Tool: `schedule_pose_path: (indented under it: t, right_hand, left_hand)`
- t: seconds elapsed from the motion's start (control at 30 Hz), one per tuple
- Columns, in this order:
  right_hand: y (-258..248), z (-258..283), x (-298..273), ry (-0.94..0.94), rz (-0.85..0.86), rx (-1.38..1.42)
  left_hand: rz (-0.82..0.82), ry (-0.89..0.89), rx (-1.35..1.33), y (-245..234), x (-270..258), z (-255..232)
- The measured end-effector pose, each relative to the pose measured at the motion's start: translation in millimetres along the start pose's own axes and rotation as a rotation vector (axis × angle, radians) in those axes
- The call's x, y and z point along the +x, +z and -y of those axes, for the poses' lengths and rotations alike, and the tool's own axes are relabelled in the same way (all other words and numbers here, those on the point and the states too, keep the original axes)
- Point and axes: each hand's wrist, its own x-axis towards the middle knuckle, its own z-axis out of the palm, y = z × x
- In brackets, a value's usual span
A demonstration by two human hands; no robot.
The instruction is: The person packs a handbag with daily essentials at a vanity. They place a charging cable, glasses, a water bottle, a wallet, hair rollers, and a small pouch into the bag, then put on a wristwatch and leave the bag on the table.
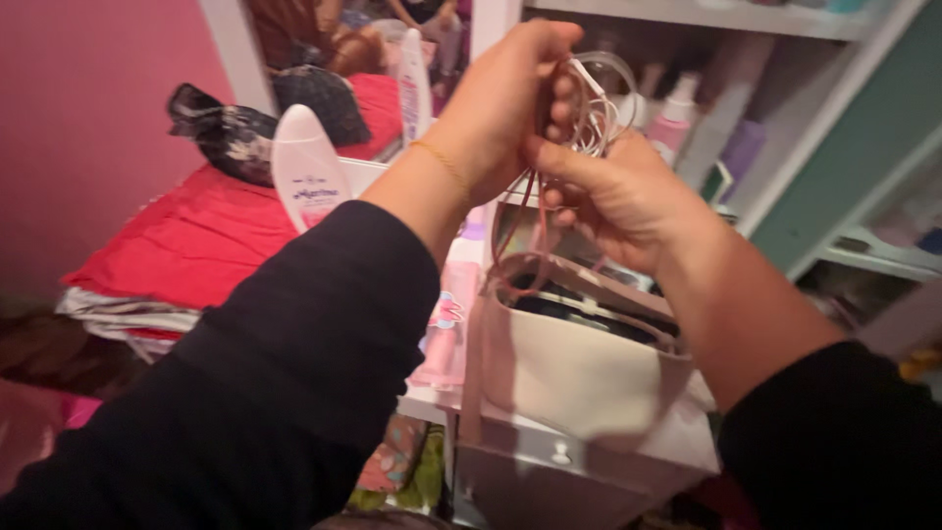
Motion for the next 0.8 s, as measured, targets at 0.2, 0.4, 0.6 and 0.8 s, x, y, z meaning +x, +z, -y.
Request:
schedule_pose_path:
  t: [0.2, 0.4, 0.6, 0.8]
  right_hand:
    - [-8, 13, -5, 0.178, -0.227, -0.251]
    - [-39, 40, 3, 0.074, -0.433, -0.164]
    - [-55, 50, 1, -0.099, -0.434, 0.017]
    - [-49, 33, -3, -0.116, -0.271, 0.04]
  left_hand:
    - [-0.105, 0.275, 0.24, -12, 15, 32]
    - [-0.453, 0.39, 1.088, -44, 2, 45]
    - [-0.052, -0.129, 1.198, -37, -45, 61]
    - [0.001, -0.197, 1.64, -11, -73, 74]
